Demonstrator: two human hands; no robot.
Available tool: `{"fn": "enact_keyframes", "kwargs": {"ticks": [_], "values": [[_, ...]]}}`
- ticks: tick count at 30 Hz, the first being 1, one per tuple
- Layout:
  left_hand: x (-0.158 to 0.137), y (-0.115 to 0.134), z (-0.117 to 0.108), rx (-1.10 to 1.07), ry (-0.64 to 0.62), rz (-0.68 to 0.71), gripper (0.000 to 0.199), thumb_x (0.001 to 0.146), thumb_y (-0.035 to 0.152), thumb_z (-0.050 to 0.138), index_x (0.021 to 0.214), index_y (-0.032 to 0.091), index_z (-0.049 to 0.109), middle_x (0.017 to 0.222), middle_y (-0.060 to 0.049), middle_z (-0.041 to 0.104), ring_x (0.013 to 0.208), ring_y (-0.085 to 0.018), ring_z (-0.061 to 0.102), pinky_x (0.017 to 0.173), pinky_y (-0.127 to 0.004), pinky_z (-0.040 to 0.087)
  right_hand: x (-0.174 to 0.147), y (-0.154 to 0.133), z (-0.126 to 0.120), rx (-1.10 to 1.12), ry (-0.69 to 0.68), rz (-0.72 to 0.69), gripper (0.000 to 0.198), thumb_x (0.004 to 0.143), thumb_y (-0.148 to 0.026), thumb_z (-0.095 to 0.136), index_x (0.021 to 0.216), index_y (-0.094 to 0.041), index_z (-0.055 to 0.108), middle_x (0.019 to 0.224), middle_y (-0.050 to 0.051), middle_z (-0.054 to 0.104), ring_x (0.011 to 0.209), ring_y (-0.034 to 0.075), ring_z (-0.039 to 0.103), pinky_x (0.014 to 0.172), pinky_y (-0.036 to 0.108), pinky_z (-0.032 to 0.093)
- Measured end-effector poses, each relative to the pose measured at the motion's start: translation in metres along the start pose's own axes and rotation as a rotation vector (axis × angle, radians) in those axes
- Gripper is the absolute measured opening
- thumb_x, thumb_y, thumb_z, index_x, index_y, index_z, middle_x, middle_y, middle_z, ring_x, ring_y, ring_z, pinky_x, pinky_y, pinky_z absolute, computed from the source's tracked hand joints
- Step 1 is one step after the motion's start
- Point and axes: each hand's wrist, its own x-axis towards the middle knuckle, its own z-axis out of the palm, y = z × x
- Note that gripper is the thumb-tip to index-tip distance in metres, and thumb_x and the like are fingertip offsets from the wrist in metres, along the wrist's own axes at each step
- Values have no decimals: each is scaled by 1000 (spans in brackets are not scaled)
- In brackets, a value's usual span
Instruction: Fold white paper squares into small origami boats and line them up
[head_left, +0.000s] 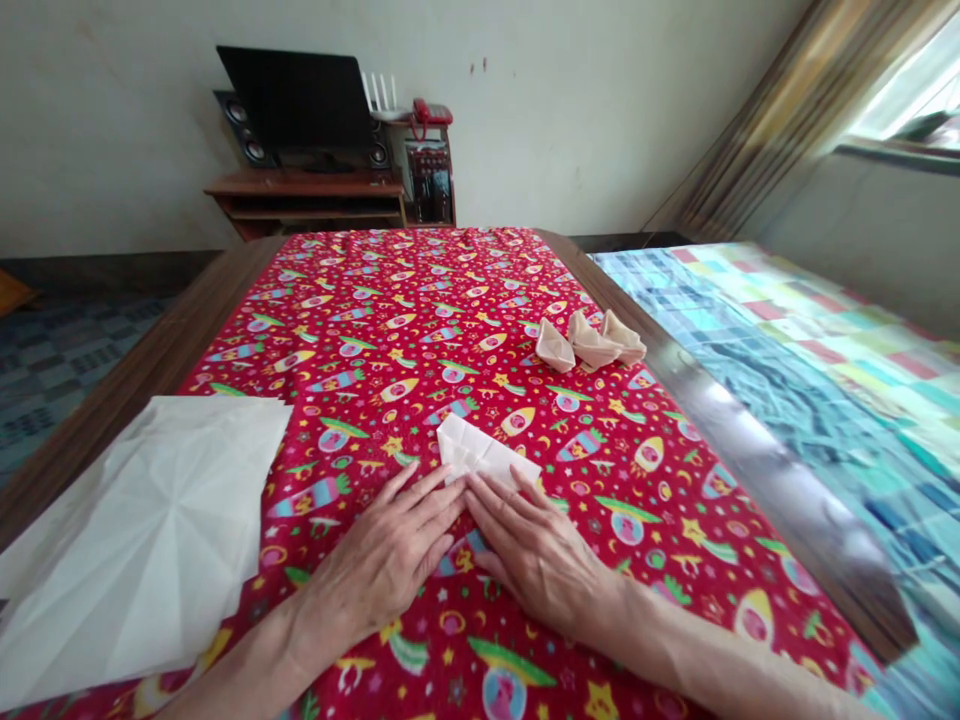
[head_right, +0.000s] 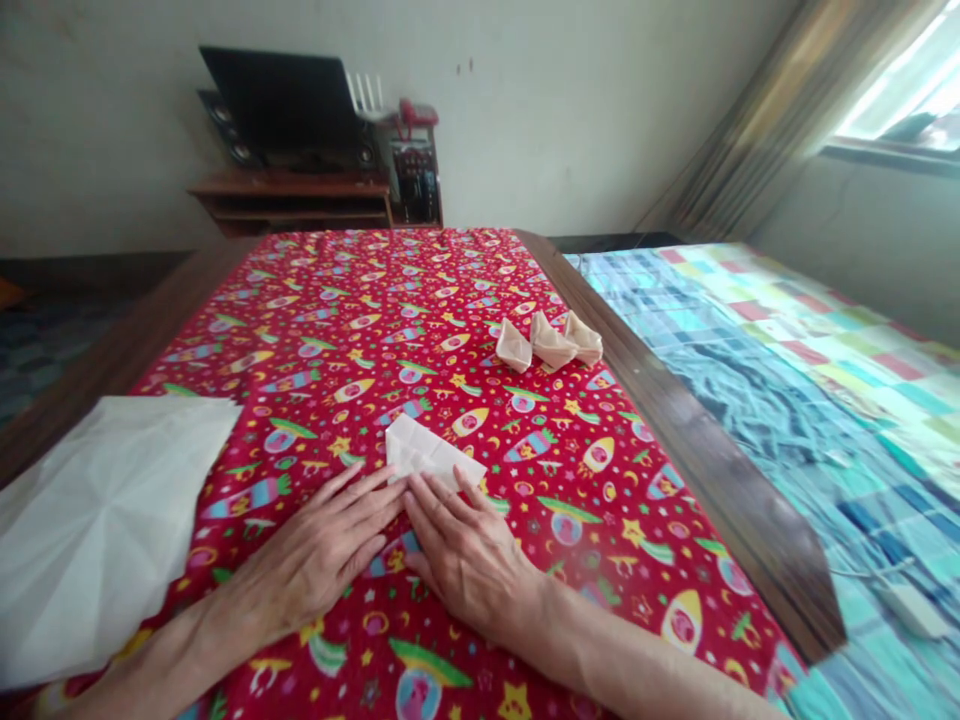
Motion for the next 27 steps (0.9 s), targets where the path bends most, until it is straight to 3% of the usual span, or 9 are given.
{"fn": "enact_keyframes", "kwargs": {"ticks": [4,8,11,13,15,17,22,27], "values": [[0,-1,-1,30,-30,38,44,95,20,40,139,18,40,142,-3,47,133,-19,38,111,-39,30,-22,2,-7,12,-78,71,51,96,-32,42,141,-8,36,144,13,41,135,24,34,111,44,32],[7,-2,-3,-57,23,11,35,95,20,41,128,18,52,133,-3,56,126,-18,45,108,-36,33,-33,9,-11,-13,-7,125,42,95,-23,43,135,-12,45,137,11,50,130,24,42,107,44,36],[22,-10,-3,-191,72,29,23,95,21,44,110,19,61,112,-3,66,107,-16,58,97,-33,41,-27,14,-13,-1,98,176,28,96,-22,43,117,-15,60,118,10,65,112,22,58,96,40,43],[36,-19,-1,-289,49,19,16,94,21,47,94,19,63,97,-2,67,94,-15,60,89,-30,45,-17,19,-14,6,94,212,23,96,-25,44,98,-18,65,97,7,70,93,20,63,84,37,45],[51,-30,2,-366,1,-4,9,90,22,56,83,19,61,88,-1,64,87,-15,59,80,-28,47,-6,25,-14,-27,54,263,25,96,-26,44,82,-19,64,80,5,67,77,19,60,73,35,44],[64,-39,4,-411,-68,-9,3,85,22,62,84,20,60,88,0,61,86,-14,59,78,-26,49,2,30,-13,-71,45,353,22,93,-33,48,82,-19,61,79,7,62,73,20,56,66,33,42],[78,-55,7,-266,-30,-86,69,68,32,79,127,19,46,129,-10,46,123,-27,43,105,-41,38,5,32,-6,-108,51,460,26,88,-42,54,94,-17,55,86,10,57,77,23,54,67,35,43],[80,-60,4,-219,-83,-56,63,68,42,78,122,22,52,113,-5,51,108,-24,50,97,-38,44,0,35,-2,11,114,405,18,89,-36,55,92,-19,53,85,8,59,77,20,56,72,32,44]]}}
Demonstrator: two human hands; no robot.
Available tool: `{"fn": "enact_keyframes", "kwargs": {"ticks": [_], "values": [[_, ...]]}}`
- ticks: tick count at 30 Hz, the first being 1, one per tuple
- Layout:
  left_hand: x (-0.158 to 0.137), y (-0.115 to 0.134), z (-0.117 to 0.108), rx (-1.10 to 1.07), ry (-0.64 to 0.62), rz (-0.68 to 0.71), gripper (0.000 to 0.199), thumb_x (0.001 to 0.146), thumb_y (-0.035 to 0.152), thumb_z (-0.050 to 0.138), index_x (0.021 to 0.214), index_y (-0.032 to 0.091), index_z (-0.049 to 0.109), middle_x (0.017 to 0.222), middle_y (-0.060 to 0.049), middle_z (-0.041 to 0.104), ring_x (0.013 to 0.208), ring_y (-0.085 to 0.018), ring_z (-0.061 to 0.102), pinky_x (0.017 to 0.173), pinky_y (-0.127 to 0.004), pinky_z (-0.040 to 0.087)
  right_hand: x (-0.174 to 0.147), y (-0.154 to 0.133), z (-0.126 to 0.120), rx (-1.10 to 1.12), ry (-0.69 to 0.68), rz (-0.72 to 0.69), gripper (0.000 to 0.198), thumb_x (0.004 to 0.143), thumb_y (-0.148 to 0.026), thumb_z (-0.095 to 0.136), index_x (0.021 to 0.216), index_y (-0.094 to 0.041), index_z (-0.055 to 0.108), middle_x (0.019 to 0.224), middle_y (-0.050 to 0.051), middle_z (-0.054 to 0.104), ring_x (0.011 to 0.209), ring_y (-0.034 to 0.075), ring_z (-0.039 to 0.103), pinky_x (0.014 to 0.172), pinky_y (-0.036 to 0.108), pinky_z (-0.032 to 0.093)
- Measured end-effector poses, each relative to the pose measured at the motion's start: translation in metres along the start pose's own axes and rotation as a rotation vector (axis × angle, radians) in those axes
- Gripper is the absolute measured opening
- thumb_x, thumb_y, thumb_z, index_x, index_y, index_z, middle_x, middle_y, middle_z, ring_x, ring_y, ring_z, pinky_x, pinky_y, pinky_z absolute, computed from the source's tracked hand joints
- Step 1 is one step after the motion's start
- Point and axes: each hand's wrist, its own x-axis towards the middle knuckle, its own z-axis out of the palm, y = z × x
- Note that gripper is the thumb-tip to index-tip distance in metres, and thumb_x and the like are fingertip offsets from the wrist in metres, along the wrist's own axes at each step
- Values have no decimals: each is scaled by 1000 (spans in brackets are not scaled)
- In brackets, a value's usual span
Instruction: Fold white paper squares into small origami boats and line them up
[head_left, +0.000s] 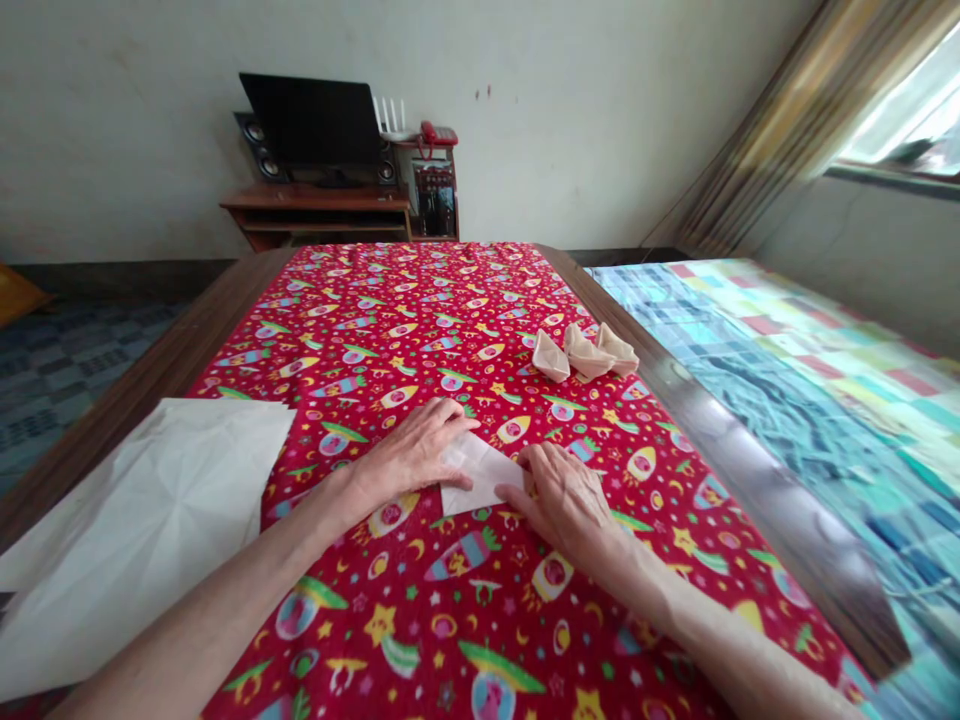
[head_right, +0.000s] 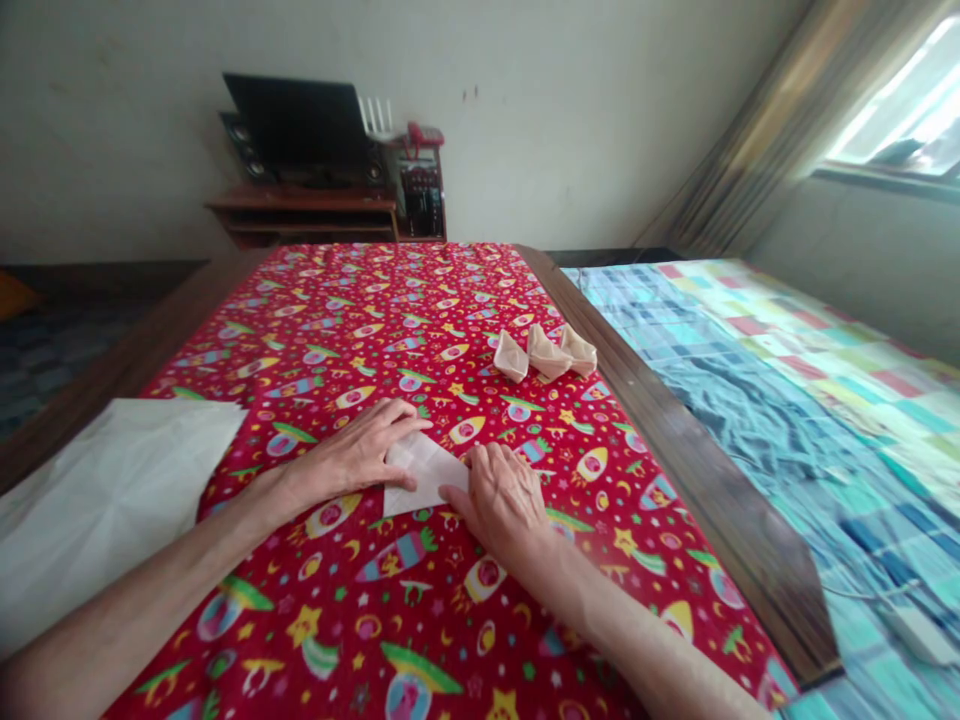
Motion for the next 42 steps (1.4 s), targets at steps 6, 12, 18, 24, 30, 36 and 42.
{"fn": "enact_keyframes", "kwargs": {"ticks": [6,12,18,24,30,36,42], "values": [[-3,5,-1,43,8,-25,54,68,45,76,110,20,55,106,-5,50,104,-23,49,93,-38,45,10,6,1,177,-41,40,13,84,-27,61,80,-20,51,75,0,55,67,14,52,61,25,39],[-20,10,7,129,193,-116,49,70,48,74,103,19,52,112,-7,51,107,-26,49,93,-41,42,35,17,5,275,-54,-55,9,85,-20,59,77,-19,55,75,0,56,68,12,52,61,22,37],[-31,18,8,113,236,-290,38,76,44,69,101,22,51,95,-4,64,91,-25,60,84,-40,43,73,23,10,335,-102,-216,7,85,-17,58,78,-17,60,74,0,59,66,11,52,60,22,36],[-27,10,6,13,199,-428,31,71,37,74,95,24,59,89,0,67,81,-22,63,68,-29,45,75,21,17,414,-156,-141,12,79,-21,66,90,-18,63,79,-1,63,69,12,57,61,20,38],[-25,-4,4,-148,198,-397,7,76,27,67,76,21,65,77,1,64,70,-14,60,63,-24,43,71,21,23,443,-72,-150,1,80,-17,65,80,-18,64,77,-1,62,71,12,56,65,22,41],[-38,-4,2,-59,271,-211,11,86,18,59,75,18,61,79,-1,59,79,-15,57,70,-25,45,63,26,22,301,6,-323,19,93,-22,49,79,-19,62,79,3,60,77,15,52,71,27,41],[-53,10,-9,216,126,-47,17,94,14,43,87,18,58,88,-4,57,89,-19,52,82,-34,45,53,27,11,67,-57,-463,25,97,-19,39,93,-18,64,90,7,61,83,18,47,74,31,38]]}}
